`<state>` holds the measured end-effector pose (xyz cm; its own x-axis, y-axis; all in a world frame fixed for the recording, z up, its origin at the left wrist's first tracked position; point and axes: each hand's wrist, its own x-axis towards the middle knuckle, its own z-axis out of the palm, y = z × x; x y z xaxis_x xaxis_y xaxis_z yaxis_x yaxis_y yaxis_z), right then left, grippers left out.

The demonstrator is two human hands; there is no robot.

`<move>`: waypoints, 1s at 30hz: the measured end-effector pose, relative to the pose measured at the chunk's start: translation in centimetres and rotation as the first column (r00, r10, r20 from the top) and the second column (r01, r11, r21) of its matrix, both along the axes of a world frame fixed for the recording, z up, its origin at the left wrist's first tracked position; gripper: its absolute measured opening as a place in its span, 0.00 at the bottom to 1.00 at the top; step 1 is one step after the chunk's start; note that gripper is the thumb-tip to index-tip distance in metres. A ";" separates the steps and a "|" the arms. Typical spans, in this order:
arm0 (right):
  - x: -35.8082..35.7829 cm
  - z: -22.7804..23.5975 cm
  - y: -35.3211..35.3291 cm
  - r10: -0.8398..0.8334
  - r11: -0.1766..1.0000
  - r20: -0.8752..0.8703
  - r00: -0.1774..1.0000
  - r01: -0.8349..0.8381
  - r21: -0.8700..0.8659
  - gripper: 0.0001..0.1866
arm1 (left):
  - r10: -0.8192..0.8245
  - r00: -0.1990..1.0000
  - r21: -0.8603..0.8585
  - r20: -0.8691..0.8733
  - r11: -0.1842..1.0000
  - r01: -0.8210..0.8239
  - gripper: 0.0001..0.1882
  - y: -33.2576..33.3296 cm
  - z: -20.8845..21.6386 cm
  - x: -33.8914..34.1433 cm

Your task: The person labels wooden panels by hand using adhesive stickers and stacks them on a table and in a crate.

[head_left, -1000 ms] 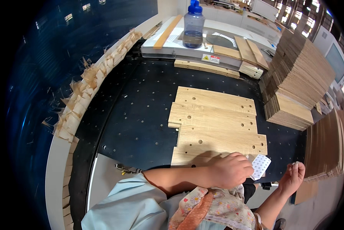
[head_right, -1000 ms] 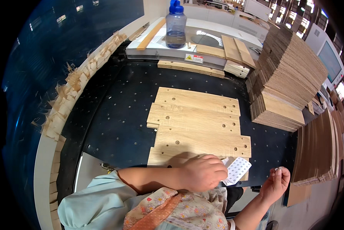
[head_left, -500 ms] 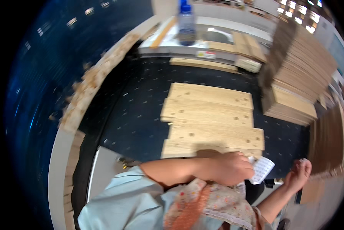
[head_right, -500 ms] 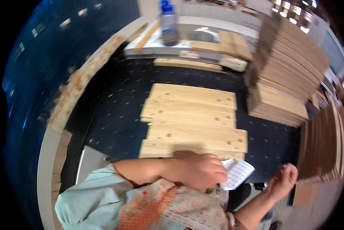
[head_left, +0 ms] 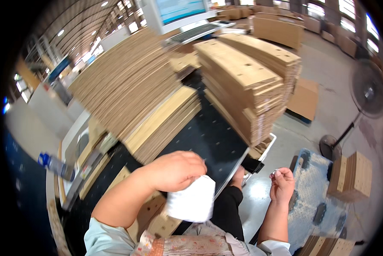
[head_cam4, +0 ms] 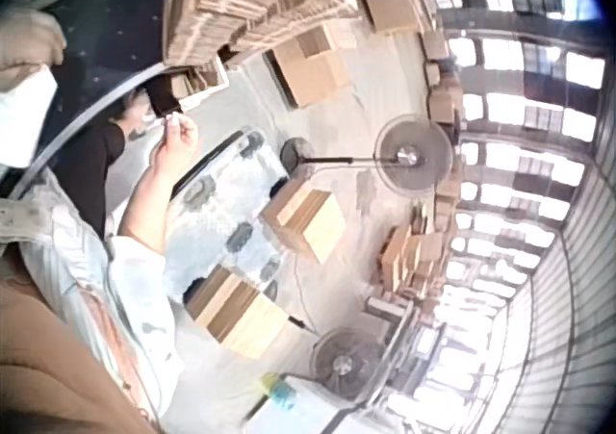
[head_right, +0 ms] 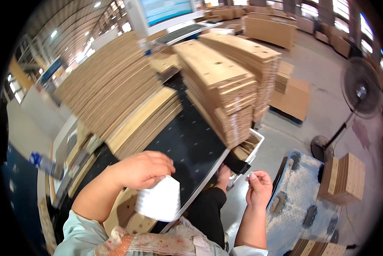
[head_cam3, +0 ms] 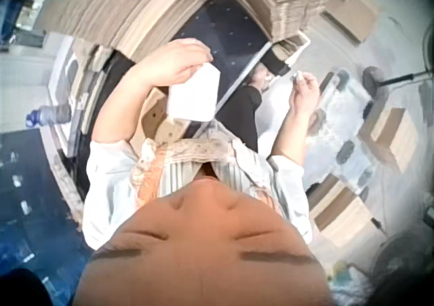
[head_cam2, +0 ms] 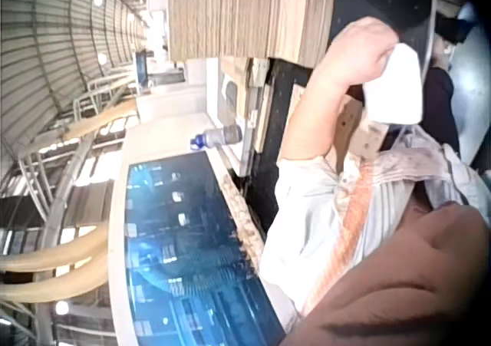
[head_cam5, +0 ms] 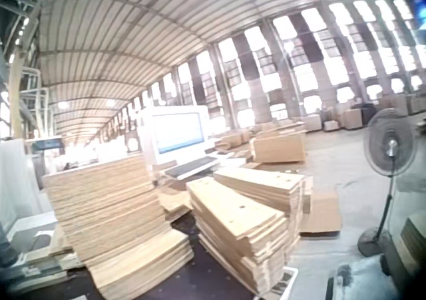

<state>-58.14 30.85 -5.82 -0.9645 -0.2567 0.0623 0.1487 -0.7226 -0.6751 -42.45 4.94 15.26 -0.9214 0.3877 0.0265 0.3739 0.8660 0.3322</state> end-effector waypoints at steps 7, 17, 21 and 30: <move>-4.6 7.5 -1.7 0.113 0.991 -0.265 0.958 -0.088 0.105 0.03 | 0.084 0.870 -0.173 -0.486 0.966 -0.190 0.09 0.3 5.7 -10.5; -10.4 15.4 -5.7 0.136 0.944 -0.475 0.869 0.032 0.327 0.03 | 0.059 0.915 -0.137 -0.400 0.983 -0.123 0.08 0.4 3.0 -14.4; -11.0 16.7 -6.1 0.138 0.892 -0.575 0.806 0.152 0.426 0.04 | 0.047 0.908 -0.168 -0.416 0.977 -0.127 0.07 0.8 3.2 -14.7; -10.8 16.9 -7.5 0.152 0.875 -0.636 0.757 0.196 0.443 0.03 | 0.038 0.913 -0.150 -0.406 0.983 -0.108 0.07 1.0 3.5 -14.6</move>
